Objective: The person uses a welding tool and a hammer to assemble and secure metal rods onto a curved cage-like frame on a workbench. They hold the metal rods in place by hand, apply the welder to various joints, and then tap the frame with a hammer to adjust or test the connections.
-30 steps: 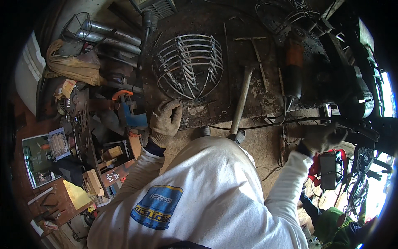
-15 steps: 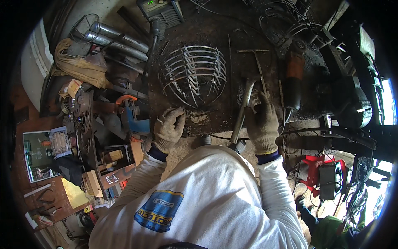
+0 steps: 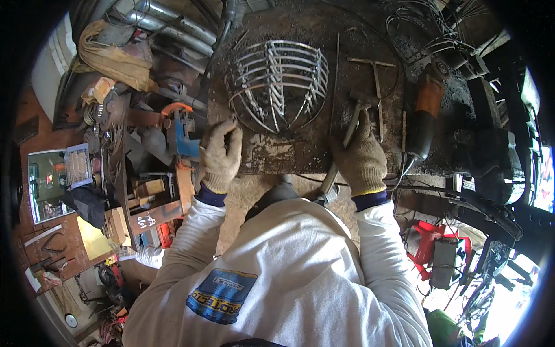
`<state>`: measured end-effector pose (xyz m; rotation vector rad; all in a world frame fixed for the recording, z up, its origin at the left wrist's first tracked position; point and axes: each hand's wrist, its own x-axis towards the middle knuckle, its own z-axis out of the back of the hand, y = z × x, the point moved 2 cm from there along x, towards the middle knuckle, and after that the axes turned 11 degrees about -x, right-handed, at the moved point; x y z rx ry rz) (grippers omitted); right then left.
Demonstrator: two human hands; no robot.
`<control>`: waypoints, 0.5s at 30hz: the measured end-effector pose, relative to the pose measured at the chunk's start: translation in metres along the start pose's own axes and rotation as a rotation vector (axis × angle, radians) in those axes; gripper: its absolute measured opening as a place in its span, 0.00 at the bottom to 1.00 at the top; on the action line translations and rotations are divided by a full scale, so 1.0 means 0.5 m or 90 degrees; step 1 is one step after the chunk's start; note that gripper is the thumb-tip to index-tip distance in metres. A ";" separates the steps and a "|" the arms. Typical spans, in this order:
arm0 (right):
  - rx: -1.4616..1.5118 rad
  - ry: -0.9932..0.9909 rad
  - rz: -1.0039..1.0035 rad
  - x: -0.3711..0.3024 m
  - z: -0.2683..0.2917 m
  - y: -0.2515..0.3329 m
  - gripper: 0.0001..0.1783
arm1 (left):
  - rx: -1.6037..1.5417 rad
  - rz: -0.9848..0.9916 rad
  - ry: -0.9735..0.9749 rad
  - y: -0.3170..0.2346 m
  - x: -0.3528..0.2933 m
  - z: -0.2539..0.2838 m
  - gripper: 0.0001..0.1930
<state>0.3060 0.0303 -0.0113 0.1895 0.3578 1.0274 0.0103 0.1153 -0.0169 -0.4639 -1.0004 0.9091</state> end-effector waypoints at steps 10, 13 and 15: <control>0.002 -0.088 -0.022 0.005 -0.024 -0.004 0.44 | 0.074 -0.096 -0.009 0.056 0.077 0.026 0.13; -0.015 -0.066 -0.036 0.010 -0.030 -0.008 0.44 | 0.076 -0.105 -0.025 0.059 0.077 0.015 0.15; -0.026 -0.109 -0.010 0.014 -0.046 -0.029 0.44 | 0.037 -0.107 -0.010 0.065 0.079 0.007 0.15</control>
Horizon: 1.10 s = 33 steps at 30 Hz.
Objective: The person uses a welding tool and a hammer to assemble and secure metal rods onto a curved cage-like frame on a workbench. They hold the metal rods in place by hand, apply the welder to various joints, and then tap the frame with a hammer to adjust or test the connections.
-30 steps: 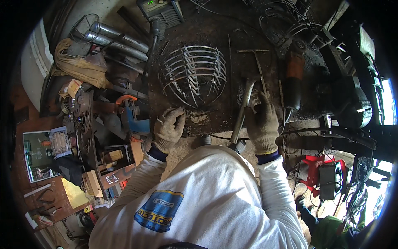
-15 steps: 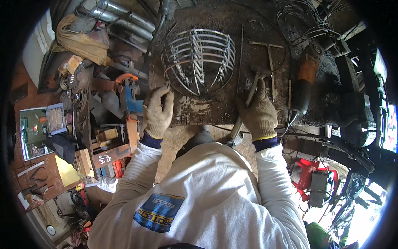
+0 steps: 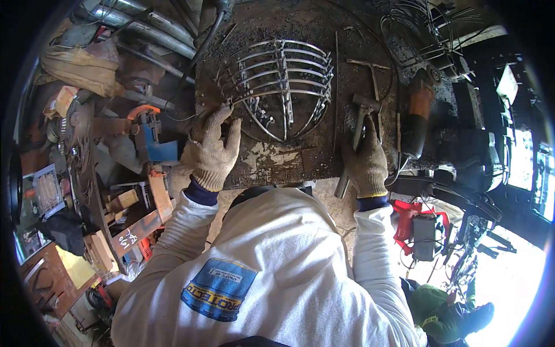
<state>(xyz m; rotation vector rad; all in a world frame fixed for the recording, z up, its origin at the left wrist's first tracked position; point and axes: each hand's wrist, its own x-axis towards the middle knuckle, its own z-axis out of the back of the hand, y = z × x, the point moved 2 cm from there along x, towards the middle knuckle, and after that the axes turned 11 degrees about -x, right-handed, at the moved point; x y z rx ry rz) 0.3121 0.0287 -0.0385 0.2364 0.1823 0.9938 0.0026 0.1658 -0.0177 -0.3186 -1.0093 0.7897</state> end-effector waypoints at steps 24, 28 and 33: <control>-0.003 -0.158 0.191 0.084 0.048 0.150 0.20 | 0.079 0.030 0.008 -0.002 0.026 -0.006 0.14; 0.030 -0.136 0.208 0.097 0.029 0.147 0.17 | 0.076 0.051 0.028 0.000 0.025 -0.010 0.11; 0.068 -0.154 0.202 0.100 0.023 0.136 0.12 | 0.060 0.041 0.026 0.005 0.033 -0.012 0.10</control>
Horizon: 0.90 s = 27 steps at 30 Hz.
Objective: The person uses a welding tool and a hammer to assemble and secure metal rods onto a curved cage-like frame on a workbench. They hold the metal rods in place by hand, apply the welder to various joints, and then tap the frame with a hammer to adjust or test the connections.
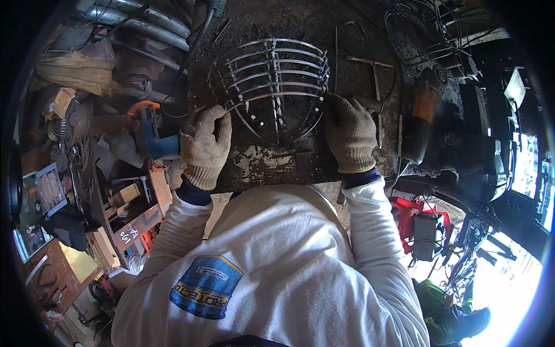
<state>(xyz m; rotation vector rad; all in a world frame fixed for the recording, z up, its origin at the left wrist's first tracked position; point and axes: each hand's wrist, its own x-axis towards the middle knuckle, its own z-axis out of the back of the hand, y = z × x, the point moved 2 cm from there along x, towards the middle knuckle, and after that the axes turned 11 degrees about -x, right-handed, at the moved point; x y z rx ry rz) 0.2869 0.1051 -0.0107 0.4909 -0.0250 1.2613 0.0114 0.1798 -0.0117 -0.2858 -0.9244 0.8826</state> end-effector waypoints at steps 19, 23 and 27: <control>-0.002 -0.096 0.046 0.003 -0.027 -0.010 0.11 | -0.009 0.000 -0.044 0.011 -0.024 -0.018 0.14; 0.026 -0.072 0.021 0.004 -0.026 -0.012 0.11 | -0.014 0.010 -0.044 0.013 -0.020 -0.020 0.13; 0.014 -0.060 0.034 0.003 -0.021 -0.008 0.11 | 0.000 0.020 -0.031 0.005 -0.019 -0.010 0.13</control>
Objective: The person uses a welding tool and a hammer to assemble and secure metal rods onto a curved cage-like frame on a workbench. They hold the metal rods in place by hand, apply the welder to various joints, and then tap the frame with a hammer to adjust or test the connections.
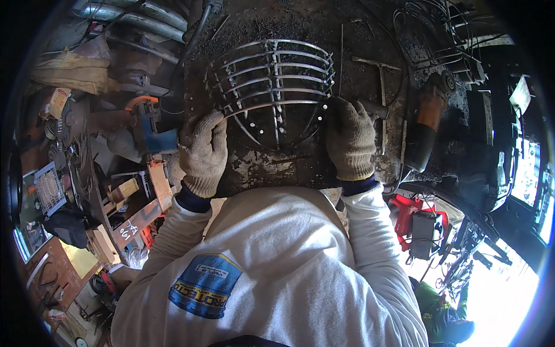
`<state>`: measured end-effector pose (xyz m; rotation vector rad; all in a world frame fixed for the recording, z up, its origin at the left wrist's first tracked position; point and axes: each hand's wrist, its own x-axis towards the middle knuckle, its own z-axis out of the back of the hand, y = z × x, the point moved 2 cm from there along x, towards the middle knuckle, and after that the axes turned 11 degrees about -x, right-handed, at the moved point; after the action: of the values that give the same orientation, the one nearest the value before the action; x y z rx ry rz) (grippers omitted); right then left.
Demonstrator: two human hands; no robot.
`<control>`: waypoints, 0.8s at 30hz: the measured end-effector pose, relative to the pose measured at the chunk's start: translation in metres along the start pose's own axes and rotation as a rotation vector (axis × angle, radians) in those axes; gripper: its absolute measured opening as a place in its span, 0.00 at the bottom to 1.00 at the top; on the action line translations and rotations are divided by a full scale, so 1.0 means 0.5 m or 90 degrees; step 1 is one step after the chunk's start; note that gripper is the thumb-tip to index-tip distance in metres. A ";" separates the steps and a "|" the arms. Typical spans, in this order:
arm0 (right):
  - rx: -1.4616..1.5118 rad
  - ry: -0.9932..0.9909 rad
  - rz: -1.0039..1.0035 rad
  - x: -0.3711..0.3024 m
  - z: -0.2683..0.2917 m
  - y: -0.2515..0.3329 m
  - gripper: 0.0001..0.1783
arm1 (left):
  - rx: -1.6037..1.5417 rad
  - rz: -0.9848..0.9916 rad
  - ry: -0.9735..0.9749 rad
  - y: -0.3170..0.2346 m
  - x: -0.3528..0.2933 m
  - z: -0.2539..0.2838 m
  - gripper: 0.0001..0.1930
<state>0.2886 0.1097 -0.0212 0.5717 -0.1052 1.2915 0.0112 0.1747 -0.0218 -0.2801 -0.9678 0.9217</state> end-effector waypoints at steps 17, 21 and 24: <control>0.009 0.011 -0.007 0.005 -0.001 -0.003 0.09 | -0.026 0.007 0.017 -0.007 -0.019 0.011 0.13; 0.006 0.012 -0.041 0.009 0.001 -0.004 0.09 | 0.000 0.007 0.059 -0.015 -0.020 0.012 0.13; 0.007 0.040 -0.047 0.016 0.009 0.003 0.09 | 0.021 -0.002 0.041 -0.009 -0.029 0.006 0.12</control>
<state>0.2903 0.1150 -0.0139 0.5389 -0.0251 1.2380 0.0077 0.1602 -0.0258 -0.2783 -0.8925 0.9200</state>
